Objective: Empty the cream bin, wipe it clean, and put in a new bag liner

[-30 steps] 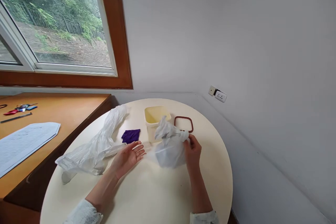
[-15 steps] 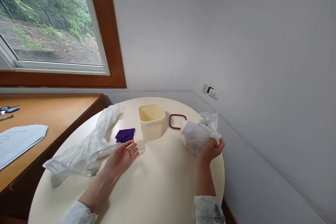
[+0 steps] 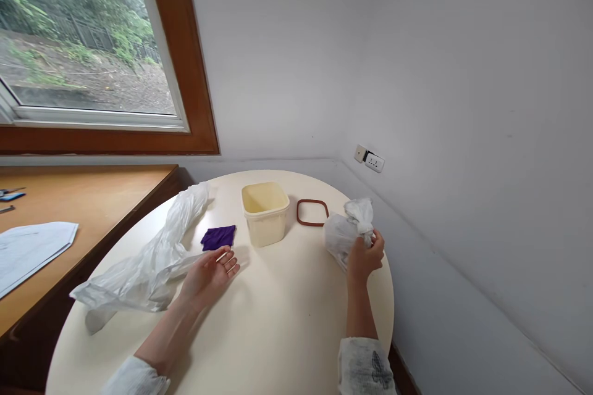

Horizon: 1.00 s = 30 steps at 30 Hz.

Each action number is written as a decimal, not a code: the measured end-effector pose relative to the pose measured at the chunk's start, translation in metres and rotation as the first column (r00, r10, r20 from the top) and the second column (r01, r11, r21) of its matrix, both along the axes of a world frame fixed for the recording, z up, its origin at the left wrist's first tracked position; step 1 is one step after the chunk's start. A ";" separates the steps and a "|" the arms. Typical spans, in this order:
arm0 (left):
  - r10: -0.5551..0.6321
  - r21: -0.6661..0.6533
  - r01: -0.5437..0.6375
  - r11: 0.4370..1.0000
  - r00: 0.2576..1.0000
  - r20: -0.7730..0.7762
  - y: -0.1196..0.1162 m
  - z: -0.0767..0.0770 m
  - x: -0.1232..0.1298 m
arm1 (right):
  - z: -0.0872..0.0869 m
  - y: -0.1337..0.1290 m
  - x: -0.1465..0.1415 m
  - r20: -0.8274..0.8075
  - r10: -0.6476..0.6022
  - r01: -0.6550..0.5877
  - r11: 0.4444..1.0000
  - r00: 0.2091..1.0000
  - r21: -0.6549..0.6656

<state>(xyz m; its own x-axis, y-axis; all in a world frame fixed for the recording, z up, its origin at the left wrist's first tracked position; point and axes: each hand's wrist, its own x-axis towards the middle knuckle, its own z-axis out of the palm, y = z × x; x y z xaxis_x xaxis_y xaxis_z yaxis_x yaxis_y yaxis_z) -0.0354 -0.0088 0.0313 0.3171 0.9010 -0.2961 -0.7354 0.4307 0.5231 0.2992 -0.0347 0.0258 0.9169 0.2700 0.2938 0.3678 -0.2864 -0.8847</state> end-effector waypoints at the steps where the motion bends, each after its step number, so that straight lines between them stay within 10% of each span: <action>1: 0.009 -0.001 -0.009 1.000 1.000 -0.006 0.000 0.000 0.000 | -0.001 0.000 0.001 -0.007 0.014 -0.015 0.999 1.000 -0.041; 12: 0.082 0.083 -0.071 0.994 0.987 -0.138 0.000 -0.002 0.000 | -0.009 0.002 -0.002 -0.046 0.156 -0.163 0.943 0.987 -0.290; 19: 0.333 0.406 -0.137 0.904 0.820 -0.465 0.003 -0.008 0.000 | -0.001 -0.004 -0.013 0.195 0.029 -0.008 0.994 0.980 -0.109; 26: 0.598 0.663 -0.042 0.747 0.476 -0.644 -0.005 -0.013 0.006 | 0.007 -0.008 -0.050 0.603 0.047 -0.255 0.930 0.797 0.265; 30: 0.698 0.679 0.299 0.671 0.057 -0.714 0.006 -0.027 0.015 | 0.006 -0.009 -0.092 0.694 0.273 -0.542 0.817 0.666 0.199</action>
<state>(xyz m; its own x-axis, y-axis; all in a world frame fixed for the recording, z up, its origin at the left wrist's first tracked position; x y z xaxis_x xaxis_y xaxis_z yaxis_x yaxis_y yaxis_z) -0.0202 -0.0029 0.0038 0.0057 0.9001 0.4357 0.5853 -0.3563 0.7284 0.2076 -0.0440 0.0316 0.3141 0.3215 0.8933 0.8535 0.3164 -0.4140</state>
